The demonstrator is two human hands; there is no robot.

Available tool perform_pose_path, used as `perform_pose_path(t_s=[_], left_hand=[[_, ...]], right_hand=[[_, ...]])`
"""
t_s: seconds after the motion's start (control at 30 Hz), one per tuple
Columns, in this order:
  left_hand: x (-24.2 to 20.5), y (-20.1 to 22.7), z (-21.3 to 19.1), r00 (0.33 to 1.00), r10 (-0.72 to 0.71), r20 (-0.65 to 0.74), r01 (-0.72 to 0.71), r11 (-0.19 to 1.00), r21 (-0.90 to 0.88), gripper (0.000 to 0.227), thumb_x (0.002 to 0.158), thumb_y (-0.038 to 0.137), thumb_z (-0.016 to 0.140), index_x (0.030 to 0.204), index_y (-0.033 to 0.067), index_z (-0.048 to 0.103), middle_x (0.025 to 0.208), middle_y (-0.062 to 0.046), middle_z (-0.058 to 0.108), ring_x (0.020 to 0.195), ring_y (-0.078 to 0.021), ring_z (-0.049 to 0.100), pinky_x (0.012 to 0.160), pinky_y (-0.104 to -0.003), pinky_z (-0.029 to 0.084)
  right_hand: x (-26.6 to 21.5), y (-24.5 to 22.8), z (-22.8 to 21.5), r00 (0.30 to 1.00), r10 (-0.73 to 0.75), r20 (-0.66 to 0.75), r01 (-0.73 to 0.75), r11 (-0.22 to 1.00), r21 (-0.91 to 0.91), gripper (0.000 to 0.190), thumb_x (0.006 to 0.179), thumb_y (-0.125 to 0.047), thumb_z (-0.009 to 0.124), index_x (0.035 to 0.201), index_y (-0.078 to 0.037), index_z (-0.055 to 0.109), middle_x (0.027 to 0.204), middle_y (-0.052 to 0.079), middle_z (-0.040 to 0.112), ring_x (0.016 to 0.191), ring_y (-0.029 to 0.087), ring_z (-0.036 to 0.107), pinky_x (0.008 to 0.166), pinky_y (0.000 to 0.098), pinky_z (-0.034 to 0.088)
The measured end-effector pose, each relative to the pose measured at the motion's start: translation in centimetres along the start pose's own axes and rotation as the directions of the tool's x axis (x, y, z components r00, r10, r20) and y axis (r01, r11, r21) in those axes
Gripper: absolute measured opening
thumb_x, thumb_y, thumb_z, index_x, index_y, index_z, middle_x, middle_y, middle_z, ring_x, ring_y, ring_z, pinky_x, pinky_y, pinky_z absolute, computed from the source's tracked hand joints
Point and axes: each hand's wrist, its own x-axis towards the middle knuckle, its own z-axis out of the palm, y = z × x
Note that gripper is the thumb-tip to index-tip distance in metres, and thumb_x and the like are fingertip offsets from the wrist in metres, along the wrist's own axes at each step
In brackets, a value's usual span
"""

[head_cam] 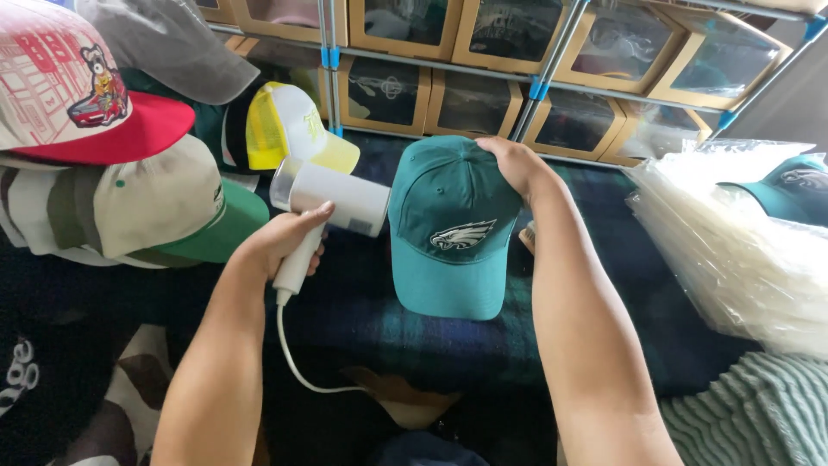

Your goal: Using a handheld steamer and a brush to shape a green baseball cap, then placing it on a wooden hat block.

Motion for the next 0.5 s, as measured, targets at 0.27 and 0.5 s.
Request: perform_pose_path(t_s=[0.27,0.5], left_hand=[[-10.5,-1.2,5.9,0.9,0.314,-0.301,-0.412,0.839,-0.356,0.04,0.094,0.036,0.067,0.09,-0.0042,0.062,0.062,-0.024,0.064,0.041,-0.0297,0.063,0.039,-0.044,0.058],[-17.6,-3.6,15.3,0.73,0.682,-0.048,-0.656,0.679,-0.33,0.057,0.094,0.032,0.063,0.144,0.0065,0.051,0.144,-0.014,0.063,0.134,-0.0253,0.062,0.117,-0.042,0.045]], right_hand=[[0.2,8.2,1.2,0.583,-0.634,-0.508,0.679,0.724,-0.124,0.026,0.105,-0.025,0.055,0.115,-0.006,0.07,0.104,0.013,0.067,0.1,0.031,0.062,0.095,0.0446,0.049],[-15.7,9.9,7.9,0.487,-0.871,0.066,0.861,0.467,-0.202,0.075,0.092,-0.012,0.064,0.155,0.001,0.027,0.156,0.03,0.043,0.139,0.044,0.049,0.114,0.0523,0.045]])
